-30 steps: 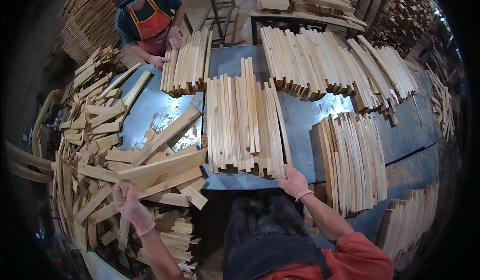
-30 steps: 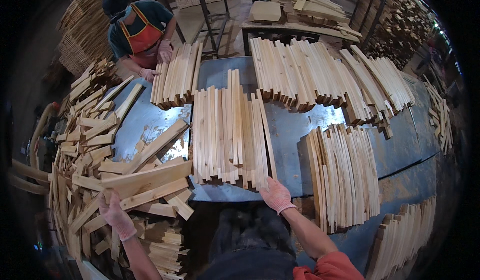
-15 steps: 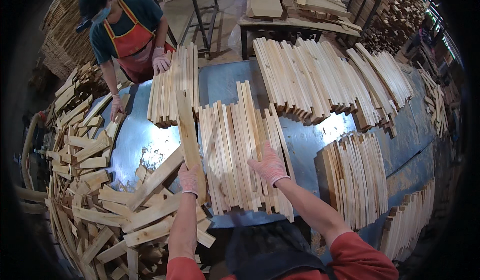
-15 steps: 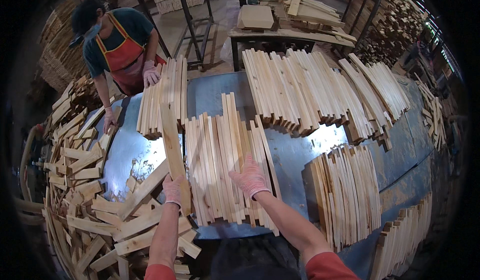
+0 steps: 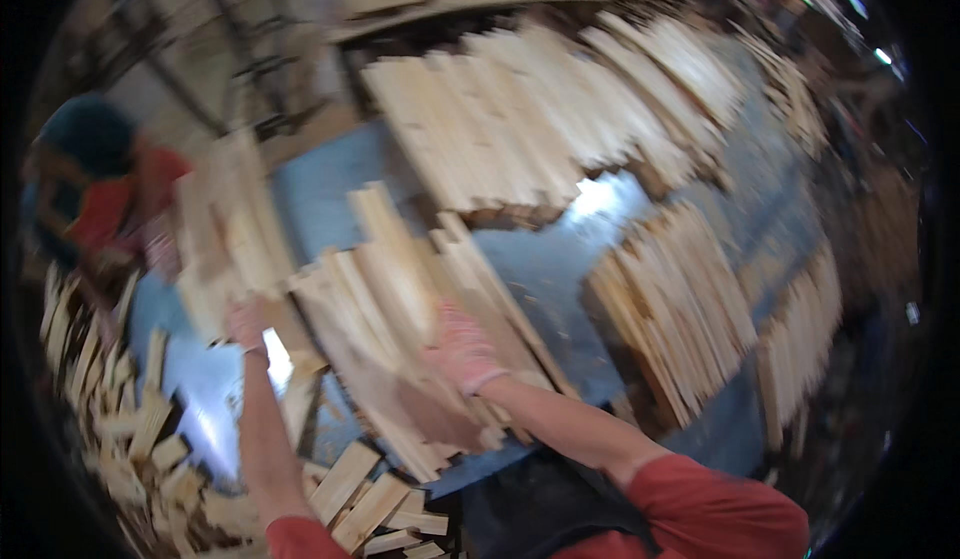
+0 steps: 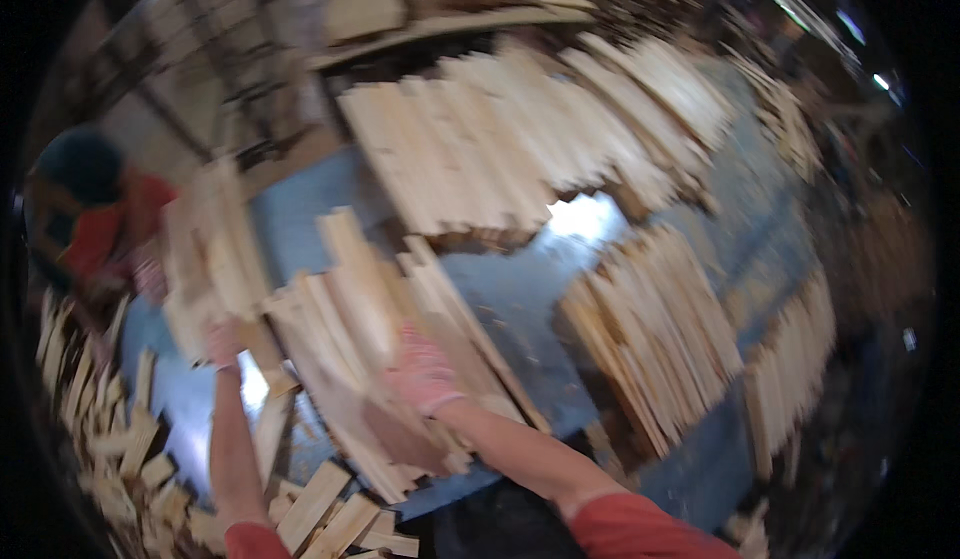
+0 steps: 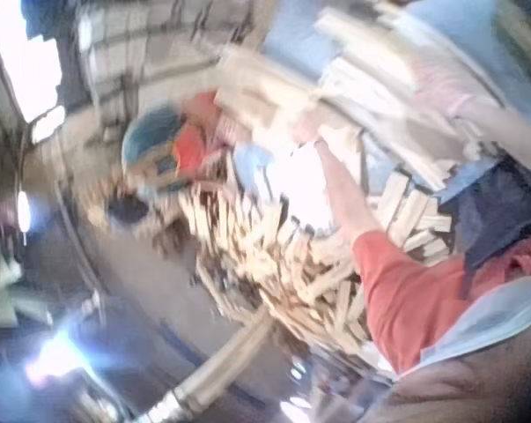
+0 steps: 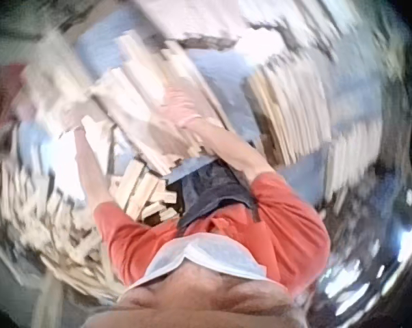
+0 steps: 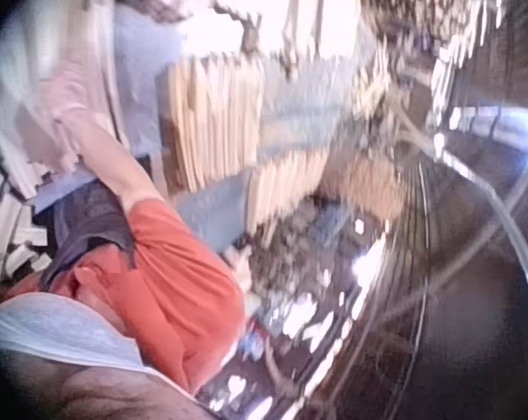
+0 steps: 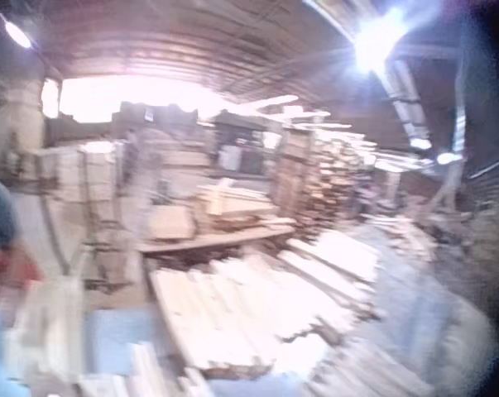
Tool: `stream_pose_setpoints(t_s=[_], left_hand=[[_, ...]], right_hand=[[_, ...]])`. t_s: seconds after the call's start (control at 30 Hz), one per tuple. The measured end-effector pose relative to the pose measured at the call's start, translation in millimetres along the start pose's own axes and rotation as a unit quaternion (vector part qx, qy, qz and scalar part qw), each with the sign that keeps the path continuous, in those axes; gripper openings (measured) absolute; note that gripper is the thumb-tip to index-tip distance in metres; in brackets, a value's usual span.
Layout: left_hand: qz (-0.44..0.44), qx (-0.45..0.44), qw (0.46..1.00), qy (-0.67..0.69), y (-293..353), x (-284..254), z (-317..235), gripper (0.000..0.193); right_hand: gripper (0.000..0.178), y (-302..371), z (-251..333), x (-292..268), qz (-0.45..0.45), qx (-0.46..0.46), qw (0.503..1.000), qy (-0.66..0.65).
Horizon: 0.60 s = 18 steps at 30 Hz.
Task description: The person repeatedly picks up stacks of light-colored wooden planks from a metal table and places them onto a conveyor belt. They work alongside another person who is also handling wood. The person wears gloves and an apron while performing this repetitive stacking task.
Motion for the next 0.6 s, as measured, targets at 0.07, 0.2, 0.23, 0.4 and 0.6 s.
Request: stream_pose_setpoints(t_s=[0.07, 0.2, 0.23, 0.4, 0.6], left_hand=[[0.027, 0.024, 0.997, 0.073, 10, -32, 15, 0.063], [0.010, 0.030, 0.981, -0.193, 71, 75, -39, 0.074], [-0.006, 0.011, 0.983, -0.186, 98, 65, -28, 0.074], [0.043, -0.072, 0.963, -0.255, 244, 109, -1, 0.076], [0.053, -0.153, 0.975, -0.154, 302, 129, 33, 0.080]], right_hand=[[0.094, -1, 23, -2, 0.106, 0.022, 0.993, -0.049], [0.094, -9, -43, -6, 0.031, 0.035, 0.995, -0.093], [0.094, -2, -44, -18, 0.031, 0.015, 0.991, -0.132], [0.097, 76, -101, -76, 0.092, -0.012, 0.975, -0.204], [0.098, 211, -241, -138, -0.072, 0.002, 0.986, -0.151]])
Point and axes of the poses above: each hand's wrist, its own y-axis away from the middle knuckle, its own x-axis out of the palm, z = x × y, the point moved 10 cm from there along -y, towards the middle knuckle, and after that the axes turned 7 degrees about z, right-handed, at the moved point
